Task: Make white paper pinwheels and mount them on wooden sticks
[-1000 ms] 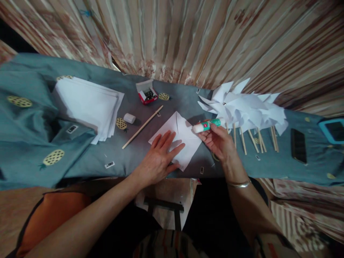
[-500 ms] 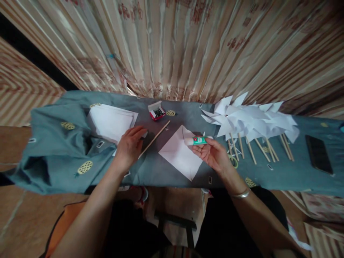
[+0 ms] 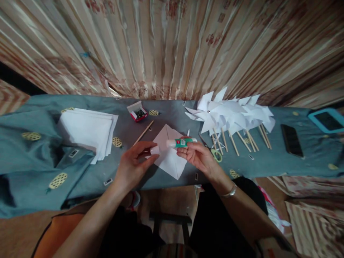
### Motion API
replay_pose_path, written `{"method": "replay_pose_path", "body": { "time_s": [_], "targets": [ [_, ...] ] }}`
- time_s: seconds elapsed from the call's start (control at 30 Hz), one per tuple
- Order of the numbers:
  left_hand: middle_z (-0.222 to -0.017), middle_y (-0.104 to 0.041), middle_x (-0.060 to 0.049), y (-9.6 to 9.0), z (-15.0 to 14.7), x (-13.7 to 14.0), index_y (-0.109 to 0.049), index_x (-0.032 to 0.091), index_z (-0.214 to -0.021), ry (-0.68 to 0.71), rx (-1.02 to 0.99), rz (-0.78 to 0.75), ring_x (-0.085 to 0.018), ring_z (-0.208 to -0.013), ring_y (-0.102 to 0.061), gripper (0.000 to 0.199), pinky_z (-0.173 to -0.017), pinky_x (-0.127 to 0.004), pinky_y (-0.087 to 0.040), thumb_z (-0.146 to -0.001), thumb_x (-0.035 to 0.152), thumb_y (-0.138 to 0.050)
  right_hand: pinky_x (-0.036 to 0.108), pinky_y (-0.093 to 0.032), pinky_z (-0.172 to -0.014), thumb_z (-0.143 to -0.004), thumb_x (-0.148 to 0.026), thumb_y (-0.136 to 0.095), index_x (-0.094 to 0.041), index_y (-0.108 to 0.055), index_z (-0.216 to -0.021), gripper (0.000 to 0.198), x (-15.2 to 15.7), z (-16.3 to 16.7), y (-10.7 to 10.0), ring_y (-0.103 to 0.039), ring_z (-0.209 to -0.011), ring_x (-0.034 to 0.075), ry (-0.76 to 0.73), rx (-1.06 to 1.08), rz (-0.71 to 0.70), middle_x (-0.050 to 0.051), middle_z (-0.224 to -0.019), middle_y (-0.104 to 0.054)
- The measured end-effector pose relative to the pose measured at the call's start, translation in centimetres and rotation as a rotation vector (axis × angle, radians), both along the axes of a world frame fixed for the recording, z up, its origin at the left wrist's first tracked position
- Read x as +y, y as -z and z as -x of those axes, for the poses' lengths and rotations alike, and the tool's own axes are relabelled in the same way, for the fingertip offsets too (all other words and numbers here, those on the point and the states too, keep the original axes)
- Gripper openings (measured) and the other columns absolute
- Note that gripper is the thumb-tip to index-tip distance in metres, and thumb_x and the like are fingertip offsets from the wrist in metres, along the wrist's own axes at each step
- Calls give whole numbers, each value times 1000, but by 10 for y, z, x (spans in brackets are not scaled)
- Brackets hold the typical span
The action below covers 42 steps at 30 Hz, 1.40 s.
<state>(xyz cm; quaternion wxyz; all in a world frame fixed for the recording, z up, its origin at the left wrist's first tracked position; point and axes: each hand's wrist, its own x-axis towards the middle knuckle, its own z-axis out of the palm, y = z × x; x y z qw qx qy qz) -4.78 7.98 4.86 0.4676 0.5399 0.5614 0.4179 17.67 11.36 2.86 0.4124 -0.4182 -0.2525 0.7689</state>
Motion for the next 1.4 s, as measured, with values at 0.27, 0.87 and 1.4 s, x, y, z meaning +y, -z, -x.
{"method": "replay_pose_path", "body": {
  "time_s": [0.27, 0.87, 1.4],
  "targets": [
    [-98, -74, -9, -2, -10, 3, -70, 15, -97, -34, -114, 111, -21, -82, -70, 42, -78, -34, -58, -67, 43, -79, 38, -59, -85, -66, -24, -75, -22, -66, -95, 30, -4, -3, -1, -72, -75, 17, -56, 86, -2, 1, -87, -75],
    [-99, -73, -7, -1, -14, 2, -71, 16, -99, 4, -74, -16, -18, -81, -70, 34, -77, -32, -59, -73, 37, -76, 31, -62, -77, -67, -26, -81, -22, -70, -92, 28, -6, -1, -3, -74, -71, 15, -73, 83, -93, -1, -84, -76],
    [-94, -74, -7, 10, -14, -2, -73, 19, -93, 94, -14, 4, -21, -87, -69, 28, -82, -34, -55, -73, 38, -73, 23, -51, -61, -73, -38, -80, -25, -71, -98, 30, -15, 11, 6, -65, -70, 12, -188, -235, -300, -1, -83, -72]
  ]
}}
